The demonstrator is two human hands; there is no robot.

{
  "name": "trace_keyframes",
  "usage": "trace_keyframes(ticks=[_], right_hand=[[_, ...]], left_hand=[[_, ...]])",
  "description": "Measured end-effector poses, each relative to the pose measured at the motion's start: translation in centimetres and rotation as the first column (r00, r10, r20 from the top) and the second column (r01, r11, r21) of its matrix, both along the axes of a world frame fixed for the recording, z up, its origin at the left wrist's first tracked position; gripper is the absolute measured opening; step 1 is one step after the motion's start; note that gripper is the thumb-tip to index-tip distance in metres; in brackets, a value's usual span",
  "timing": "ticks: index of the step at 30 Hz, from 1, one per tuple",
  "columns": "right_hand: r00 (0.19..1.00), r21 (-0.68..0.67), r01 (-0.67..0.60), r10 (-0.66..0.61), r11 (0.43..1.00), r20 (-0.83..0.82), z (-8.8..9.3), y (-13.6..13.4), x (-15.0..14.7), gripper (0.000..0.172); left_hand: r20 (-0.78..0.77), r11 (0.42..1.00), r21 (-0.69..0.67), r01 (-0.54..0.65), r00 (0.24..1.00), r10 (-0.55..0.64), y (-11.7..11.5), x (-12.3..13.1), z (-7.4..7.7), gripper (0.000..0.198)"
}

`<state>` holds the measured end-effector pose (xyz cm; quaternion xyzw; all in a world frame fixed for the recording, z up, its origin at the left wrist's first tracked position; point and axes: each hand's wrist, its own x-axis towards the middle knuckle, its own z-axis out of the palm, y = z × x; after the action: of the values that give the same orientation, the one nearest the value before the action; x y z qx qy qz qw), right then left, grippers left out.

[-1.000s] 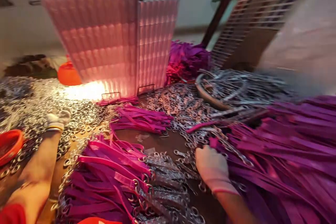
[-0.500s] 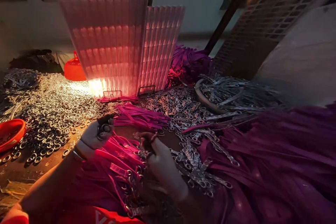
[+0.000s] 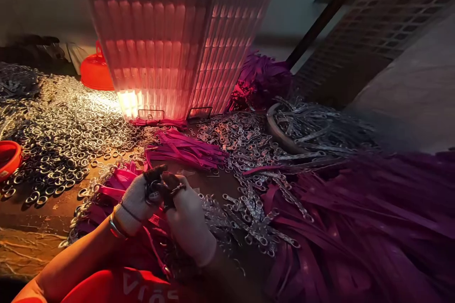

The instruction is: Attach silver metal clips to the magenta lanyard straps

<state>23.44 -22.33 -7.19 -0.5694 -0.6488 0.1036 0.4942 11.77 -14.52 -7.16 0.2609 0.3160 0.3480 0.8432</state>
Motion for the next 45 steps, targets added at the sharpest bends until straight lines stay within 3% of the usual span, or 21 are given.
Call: trace_keyframes(ticks=[3, 5, 9, 12, 14, 16, 18, 20, 22, 25, 27, 30, 32, 34, 37, 38, 40, 42, 45], right_hand=[[0.989, -0.096, 0.050, -0.063, 0.994, -0.136, 1.2, -0.1, 0.0, 0.032], [0.979, -0.167, 0.056, -0.087, 0.984, -0.186, 1.9, -0.1, 0.3, 0.028], [0.975, -0.229, 0.040, -0.088, 0.973, -0.202, 2.4, 0.0, 0.8, 0.029], [0.972, -0.240, -0.003, -0.053, 0.971, -0.228, 1.9, -0.2, 0.9, 0.034], [0.981, -0.235, 0.000, -0.046, 0.972, -0.189, 1.2, -0.4, 1.0, 0.034], [0.997, -0.246, 0.040, -0.055, 0.969, -0.053, 0.4, -0.6, 1.1, 0.034], [0.989, -0.269, 0.073, -0.035, 0.961, 0.141, -0.3, -0.6, 1.5, 0.036], [0.947, -0.290, 0.084, 0.014, 0.954, 0.320, -0.6, -0.5, 2.2, 0.034], [0.894, -0.279, 0.106, 0.031, 0.955, 0.447, -0.7, -0.4, 3.1, 0.024], [0.857, -0.253, 0.106, 0.041, 0.962, 0.514, -0.4, -0.1, 4.7, 0.008], [0.885, -0.280, 0.044, 0.093, 0.959, 0.456, -0.3, 0.0, 5.4, 0.007], [0.972, -0.346, -0.050, 0.125, 0.937, 0.199, -0.8, -0.1, 5.8, 0.014], [0.996, -0.376, -0.029, 0.061, 0.926, 0.072, -1.6, -0.4, 5.9, 0.019], [0.993, -0.359, 0.087, -0.052, 0.929, 0.104, -2.8, -0.9, 6.3, 0.017], [0.943, -0.214, 0.288, -0.238, 0.933, 0.231, -5.0, -2.1, 7.3, 0.014], [0.929, -0.178, 0.321, -0.274, 0.930, 0.247, -5.7, -2.6, 7.5, 0.014], [0.924, -0.167, 0.327, -0.279, 0.930, 0.261, -6.8, -3.5, 7.5, 0.016], [0.921, -0.169, 0.312, -0.253, 0.935, 0.297, -7.4, -4.2, 7.0, 0.017], [0.899, -0.123, 0.306, -0.244, 0.944, 0.364, -7.9, -4.5, 5.9, 0.017]], left_hand=[[0.006, 0.998, -0.065, -0.021, 1.000, 0.021, 0.3, -0.7, -0.1, 0.008], [-0.016, 0.999, -0.045, 0.005, 1.000, -0.006, 0.1, -1.3, -0.2, 0.012], [-0.201, 0.969, 0.225, 0.099, 0.978, -0.053, -1.0, -2.3, 0.2, 0.030], [-0.327, 0.897, 0.397, 0.193, 0.943, -0.058, -1.4, -2.5, 0.9, 0.032], [-0.414, 0.818, 0.509, 0.268, 0.910, -0.040, -1.4, -2.4, 1.4, 0.029], [-0.505, 0.742, 0.578, 0.339, 0.863, -0.001, -1.3, -2.1, 1.7, 0.026], [-0.567, 0.702, 0.587, 0.404, 0.823, 0.001, -1.1, -1.8, 1.6, 0.024], [-0.584, 0.717, 0.536, 0.446, 0.809, -0.068, -0.8, -1.3, 1.2, 0.022], [-0.554, 0.772, 0.440, 0.459, 0.815, -0.170, -0.4, -0.8, 0.9, 0.020], [-0.493, 0.838, 0.267, 0.475, 0.815, -0.305, 0.1, 0.3, 0.5, 0.017], [-0.464, 0.854, 0.173, 0.491, 0.805, -0.369, 0.4, 1.2, 0.5, 0.017], [-0.430, 0.889, 0.105, 0.446, 0.826, -0.364, 0.5, 2.7, 0.5, 0.019], [-0.426, 0.911, 0.084, 0.403, 0.841, -0.333, 0.6, 3.7, 0.6, 0.020], [-0.425, 0.899, 0.046, 0.435, 0.823, -0.376, 1.3, 4.5, 0.7, 0.019], [-0.536, 0.804, 0.092, 0.588, 0.709, -0.458, 4.2, 5.5, 0.7, 0.019], [-0.642, 0.745, 0.180, 0.642, 0.651, -0.405, 5.6, 5.9, 0.6, 0.018], [-0.812, 0.591, 0.369, 0.717, 0.558, -0.170, 8.1, 7.0, 0.0, 0.013], [-0.856, 0.444, 0.478, 0.758, 0.515, 0.042, 9.9, 8.7, -1.0, 0.011], [-0.852, 0.321, 0.523, 0.790, 0.494, 0.172, 10.6, 11.6, -3.1, 0.016]])
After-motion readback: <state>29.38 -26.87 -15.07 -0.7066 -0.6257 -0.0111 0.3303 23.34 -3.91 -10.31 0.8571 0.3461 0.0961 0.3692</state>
